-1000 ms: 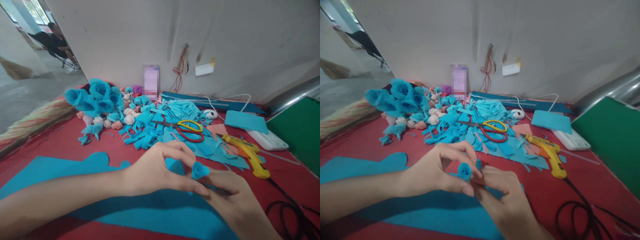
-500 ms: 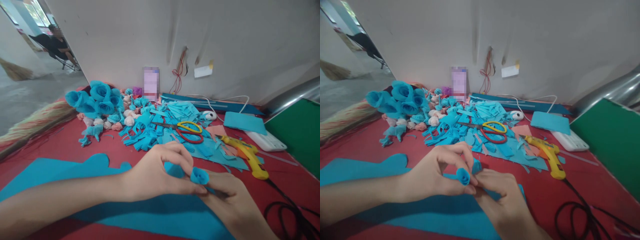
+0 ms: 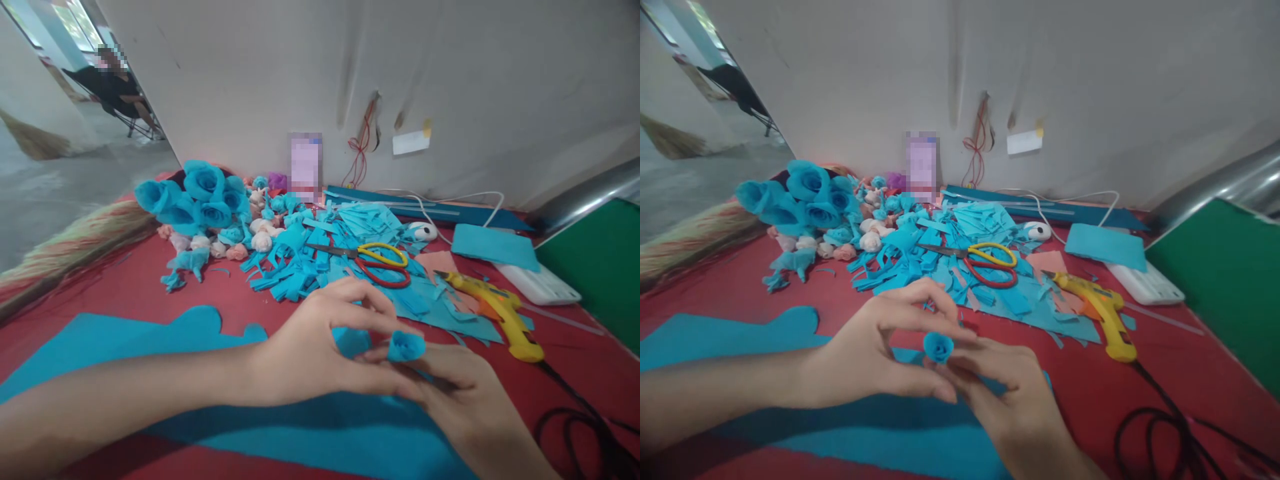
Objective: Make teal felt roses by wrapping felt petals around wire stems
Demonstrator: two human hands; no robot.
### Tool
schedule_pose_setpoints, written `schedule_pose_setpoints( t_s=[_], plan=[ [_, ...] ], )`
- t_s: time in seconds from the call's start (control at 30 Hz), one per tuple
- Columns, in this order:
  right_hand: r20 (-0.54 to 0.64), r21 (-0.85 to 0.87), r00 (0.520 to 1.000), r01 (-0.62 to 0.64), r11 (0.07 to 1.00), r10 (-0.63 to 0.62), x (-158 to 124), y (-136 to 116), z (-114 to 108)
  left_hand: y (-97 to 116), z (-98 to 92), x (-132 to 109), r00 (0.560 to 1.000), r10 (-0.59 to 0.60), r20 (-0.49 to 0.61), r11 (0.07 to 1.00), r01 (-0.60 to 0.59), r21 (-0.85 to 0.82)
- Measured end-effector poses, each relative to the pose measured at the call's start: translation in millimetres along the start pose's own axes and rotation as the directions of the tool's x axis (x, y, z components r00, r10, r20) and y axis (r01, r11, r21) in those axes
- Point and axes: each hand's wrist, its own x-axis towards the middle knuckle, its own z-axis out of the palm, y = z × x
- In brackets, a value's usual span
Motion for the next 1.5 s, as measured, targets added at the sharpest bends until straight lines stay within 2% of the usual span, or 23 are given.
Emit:
schedule_pose_setpoints(
  t_s=[0.07, 0.23, 0.43, 0.63, 0.8, 0.93, 1.03, 1.13, 1.2, 1.3, 1.4, 1.47, 1.5],
  plan=[
    [0.003, 0.010, 1.000, -0.004, 1.000, 0.004, -0.1, 0.9, 0.5, -1.0, 0.7, -0.3, 0.999, 0.028, 0.022, 0.999, -0.029, 0.035],
    [0.011, 0.003, 1.000, 0.001, 1.000, -0.001, -0.3, 3.0, 1.4, -3.3, 1.6, -0.3, 0.979, 0.204, 0.016, 0.963, -0.204, 0.176],
    [0.027, -0.033, 1.000, 0.004, 0.999, -0.004, 2.3, 0.8, -0.7, -5.7, -0.3, -0.8, 0.972, 0.233, 0.029, 0.951, -0.234, 0.203],
    [-0.038, -0.019, 0.995, 0.095, 0.995, -0.096, 5.6, 4.3, -0.6, -8.2, 0.2, -2.1, 0.973, 0.221, 0.062, 0.953, -0.229, 0.198],
    [-0.050, -0.031, 0.997, 0.060, 0.998, -0.061, 5.6, 5.1, -0.5, -10.2, 0.6, -1.5, 0.987, 0.142, 0.081, 0.984, -0.150, 0.101],
    [-0.071, -0.030, 0.997, 0.029, 0.999, -0.031, 4.6, 2.8, -1.0, -0.1, -7.4, 4.1, 0.985, 0.077, 0.153, 0.986, -0.098, 0.134],
    [-0.126, -0.011, 0.992, 0.010, 1.000, -0.012, 5.2, 3.1, -1.1, 16.3, -24.3, 10.2, 0.975, -0.027, 0.219, 0.975, -0.023, 0.223],
    [-0.149, 0.005, 0.989, -0.010, 1.000, 0.010, 6.5, 2.9, -0.6, 26.8, -46.8, 11.4, 0.982, -0.057, 0.179, 0.952, 0.000, 0.306],
    [-0.149, 0.008, 0.989, -0.019, 1.000, 0.020, 6.4, 1.2, -0.4, 24.4, -61.0, 6.8, 0.985, -0.114, 0.131, 0.931, 0.060, 0.359],
    [-0.146, 0.002, 0.988, -0.042, 0.999, 0.042, 3.8, -2.1, -0.5, 8.6, -78.0, -9.0, 0.956, -0.248, 0.154, 0.845, 0.136, 0.517],
    [-0.086, 0.098, 0.976, -0.193, 0.976, 0.202, -0.4, -1.8, 1.6, -11.3, -89.8, -33.6, 0.948, -0.270, 0.166, 0.771, 0.110, 0.627],
    [0.036, 0.297, 0.930, -0.360, 0.885, 0.366, -3.4, 1.1, 6.2, -21.9, -94.5, -52.6, 0.953, -0.272, 0.136, 0.733, 0.113, 0.671],
    [0.126, 0.411, 0.896, -0.437, 0.800, 0.425, -5.0, 3.1, 9.5, -26.0, -95.7, -62.1, 0.954, -0.276, 0.116, 0.710, 0.121, 0.694]
  ],
)
